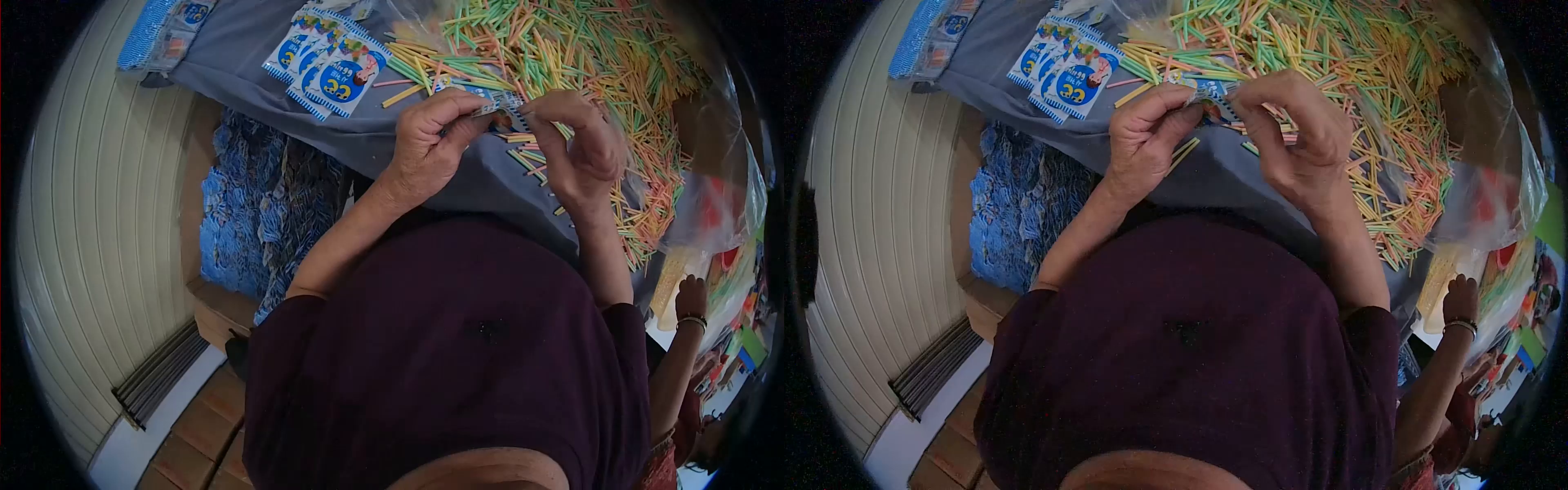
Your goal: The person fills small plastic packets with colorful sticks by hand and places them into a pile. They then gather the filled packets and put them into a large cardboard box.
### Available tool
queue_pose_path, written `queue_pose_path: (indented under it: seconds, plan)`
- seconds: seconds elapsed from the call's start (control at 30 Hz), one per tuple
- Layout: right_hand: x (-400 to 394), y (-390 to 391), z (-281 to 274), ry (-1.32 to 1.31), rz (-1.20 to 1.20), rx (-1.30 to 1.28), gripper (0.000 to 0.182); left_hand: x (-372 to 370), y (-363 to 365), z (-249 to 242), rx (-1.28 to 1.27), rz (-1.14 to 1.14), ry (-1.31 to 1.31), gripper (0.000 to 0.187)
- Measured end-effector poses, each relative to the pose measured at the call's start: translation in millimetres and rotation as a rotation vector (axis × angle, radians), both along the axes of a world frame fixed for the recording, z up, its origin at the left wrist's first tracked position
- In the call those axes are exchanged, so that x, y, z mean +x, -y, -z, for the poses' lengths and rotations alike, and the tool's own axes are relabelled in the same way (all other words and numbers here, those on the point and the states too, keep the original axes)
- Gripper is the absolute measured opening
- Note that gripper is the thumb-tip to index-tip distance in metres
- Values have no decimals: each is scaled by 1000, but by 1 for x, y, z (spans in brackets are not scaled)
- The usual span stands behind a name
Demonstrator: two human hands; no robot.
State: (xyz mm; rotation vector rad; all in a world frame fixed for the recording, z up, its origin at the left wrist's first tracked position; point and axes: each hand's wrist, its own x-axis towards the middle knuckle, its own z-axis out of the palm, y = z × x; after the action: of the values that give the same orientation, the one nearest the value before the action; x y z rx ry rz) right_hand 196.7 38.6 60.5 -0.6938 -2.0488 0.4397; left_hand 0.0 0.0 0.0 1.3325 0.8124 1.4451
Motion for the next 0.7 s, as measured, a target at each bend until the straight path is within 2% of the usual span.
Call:
queue_pose_path:
  seconds: [0.07, 0.1, 0.17, 0.2, 0.27, 0.3, 0.37, 0.4, 0.47, 0.5, 0.57, 0.7]
  plan:
    - [6, -1, -5, -53, -50, -329, 16, 4, 1, 0, 49, -68, -66, 17]
    - [-4, 3, -5, -87, -54, -340, 16, -6, 8, -4, 39, -66, -101, 17]
    - [-7, -1, -20, 129, -93, -83, 16, -1, 8, -6, -16, -50, 56, 17]
    - [-8, 0, -22, 130, -89, -79, 16, 0, 8, -7, -12, -46, 58, 17]
    - [-8, 4, -25, 171, -165, -227, 18, -1, 8, -8, 59, -103, -33, 16]
    - [-9, 5, -22, 170, -153, -227, 18, -2, 9, -7, 60, -91, -32, 16]
    - [-2, 3, -13, 255, -123, -253, 18, -3, 9, -4, 144, -78, -195, 19]
    - [1, 3, -16, 266, -76, -252, 18, -1, 10, -7, 155, -36, -175, 19]
    - [0, 2, -23, 139, -117, -176, 22, 0, 15, -13, 69, -72, -233, 21]
    - [-2, 2, -25, 155, -72, -171, 22, 0, 17, -16, 44, -71, -245, 21]
    - [-13, 1, -23, 63, -190, -25, 20, -5, 21, -18, -79, -32, -69, 21]
    - [-20, 5, -5, -89, -206, -128, 21, -13, 18, -19, 64, -62, -151, 19]
